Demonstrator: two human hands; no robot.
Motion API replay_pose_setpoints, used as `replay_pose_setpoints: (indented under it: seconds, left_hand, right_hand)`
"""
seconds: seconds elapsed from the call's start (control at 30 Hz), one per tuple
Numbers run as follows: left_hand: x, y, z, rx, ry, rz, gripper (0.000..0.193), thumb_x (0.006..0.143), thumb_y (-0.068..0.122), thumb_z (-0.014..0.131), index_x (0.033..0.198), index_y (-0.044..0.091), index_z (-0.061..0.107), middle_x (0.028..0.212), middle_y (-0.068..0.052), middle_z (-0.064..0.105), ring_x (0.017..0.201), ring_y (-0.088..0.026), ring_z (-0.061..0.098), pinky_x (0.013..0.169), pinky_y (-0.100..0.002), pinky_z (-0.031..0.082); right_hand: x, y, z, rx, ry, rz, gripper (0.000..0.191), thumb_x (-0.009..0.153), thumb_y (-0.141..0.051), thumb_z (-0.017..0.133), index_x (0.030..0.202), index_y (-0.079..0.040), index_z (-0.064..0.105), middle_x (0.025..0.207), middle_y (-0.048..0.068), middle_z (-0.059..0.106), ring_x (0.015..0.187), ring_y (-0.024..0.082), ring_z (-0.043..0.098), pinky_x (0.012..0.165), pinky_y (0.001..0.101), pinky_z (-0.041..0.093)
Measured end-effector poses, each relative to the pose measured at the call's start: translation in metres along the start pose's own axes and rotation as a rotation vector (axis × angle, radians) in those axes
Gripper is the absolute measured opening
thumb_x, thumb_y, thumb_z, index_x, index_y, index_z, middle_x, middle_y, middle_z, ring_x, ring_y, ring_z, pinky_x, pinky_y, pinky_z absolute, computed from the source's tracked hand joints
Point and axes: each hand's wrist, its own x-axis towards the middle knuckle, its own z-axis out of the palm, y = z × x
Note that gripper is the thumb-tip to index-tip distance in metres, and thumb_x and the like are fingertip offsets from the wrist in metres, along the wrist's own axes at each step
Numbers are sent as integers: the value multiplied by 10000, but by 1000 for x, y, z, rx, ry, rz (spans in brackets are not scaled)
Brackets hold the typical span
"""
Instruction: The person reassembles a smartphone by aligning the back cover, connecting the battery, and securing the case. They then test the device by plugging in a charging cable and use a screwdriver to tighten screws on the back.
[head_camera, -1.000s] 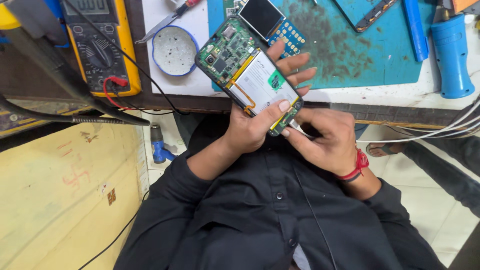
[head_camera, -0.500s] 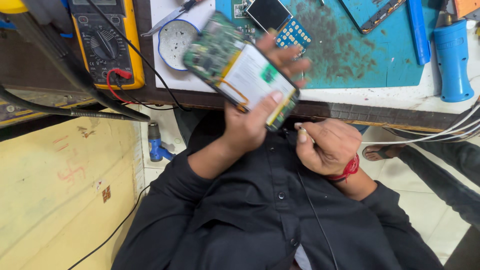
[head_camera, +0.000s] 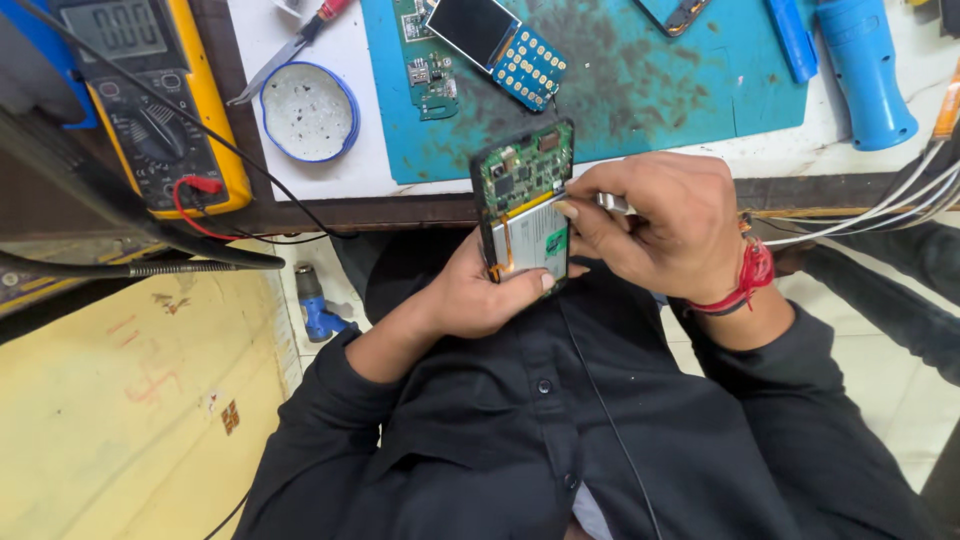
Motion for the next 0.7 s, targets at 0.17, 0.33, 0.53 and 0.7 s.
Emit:
replay_pose_setpoints:
  seconds: [0.17,0.33,0.53,0.7]
  left_hand:
    - [-1,-1,-2,18,-4,-70,563,1006,-79,500,1547,6,373,1475,-144,560,1392,-288,605,1169,-446,542]
    - [3,4,1,-9,-31,-98,576,980,-75,490,1535,16,368,1490,-142,533,1390,-289,607,1156,-433,538]
    - [4,5,1,38,-41,-145,585,971,-66,488,1542,5,383,1502,-155,538,1390,-300,613,1150,-437,540]
    - [4,-2,-1,16,-97,-170,636,950,-38,483,1575,1,369,1522,-179,559,1389,-302,610,1164,-444,522]
  right_hand:
    - [5,-1,-9,-51,-54,-62,205,895,-86,862,1013,-54,698,827,78,692,675,241,658,602,335,481]
    - [4,2,-18,-106,-142,-51,203,862,-105,852,1014,-69,723,751,60,656,656,245,645,586,349,471]
    - [8,1,-26,-105,-214,-48,211,838,-116,845,1007,-77,724,724,57,649,640,248,645,574,359,470]
    - [14,10,-30,71,-334,104,180,856,-126,829,947,-63,687,637,34,636,546,204,648,487,313,442]
